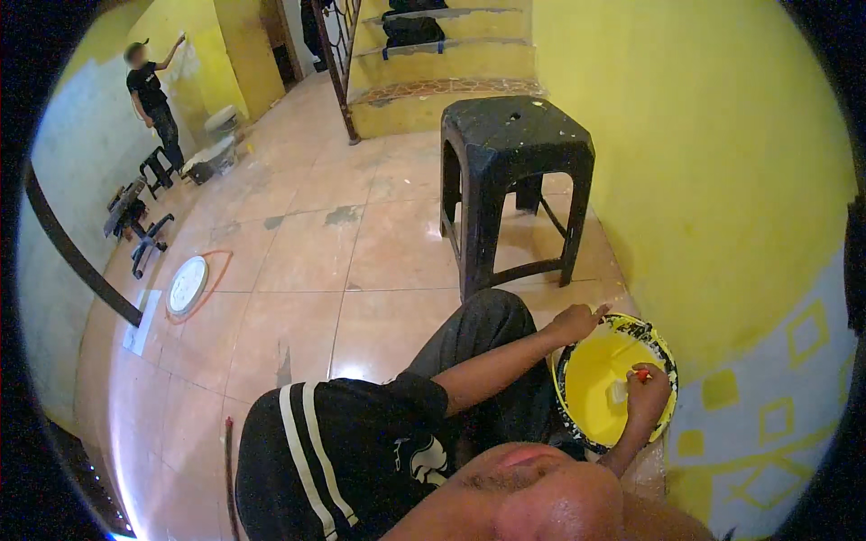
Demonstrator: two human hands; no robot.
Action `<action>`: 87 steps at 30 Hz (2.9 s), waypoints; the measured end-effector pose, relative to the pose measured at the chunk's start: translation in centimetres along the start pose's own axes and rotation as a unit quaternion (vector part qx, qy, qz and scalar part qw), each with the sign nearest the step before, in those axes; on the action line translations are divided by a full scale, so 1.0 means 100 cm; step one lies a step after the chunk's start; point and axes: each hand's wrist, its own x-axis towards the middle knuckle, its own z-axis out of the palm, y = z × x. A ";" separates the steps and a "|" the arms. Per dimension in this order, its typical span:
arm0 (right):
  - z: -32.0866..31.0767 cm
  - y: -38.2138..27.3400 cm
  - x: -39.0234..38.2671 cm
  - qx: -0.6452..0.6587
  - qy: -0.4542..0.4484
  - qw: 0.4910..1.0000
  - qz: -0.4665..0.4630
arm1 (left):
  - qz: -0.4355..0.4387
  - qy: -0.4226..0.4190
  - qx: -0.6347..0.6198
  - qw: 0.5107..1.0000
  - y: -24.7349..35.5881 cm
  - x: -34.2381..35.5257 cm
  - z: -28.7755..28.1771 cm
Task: The person paints yellow designs onto a white wall using a paintbrush dipped in a bucket of yellow paint.
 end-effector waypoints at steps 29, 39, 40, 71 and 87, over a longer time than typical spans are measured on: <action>0.025 0.033 0.010 0.019 0.031 0.999 0.033 | 0.096 0.083 0.040 0.991 -0.032 0.015 0.027; 0.011 0.025 0.004 -0.020 0.041 0.999 0.003 | 0.063 0.077 -0.014 0.995 -0.029 0.014 0.022; 0.011 0.023 0.004 -0.021 0.041 0.999 0.001 | 0.062 0.079 -0.015 0.995 -0.030 0.012 0.020; 0.022 0.024 -0.001 -0.081 0.012 0.997 -0.010 | -0.039 0.014 -0.087 0.995 -0.015 0.005 0.010; 0.029 0.011 -0.006 -0.033 0.129 0.991 -0.023 | 0.123 -0.024 0.077 0.989 -0.070 0.066 0.042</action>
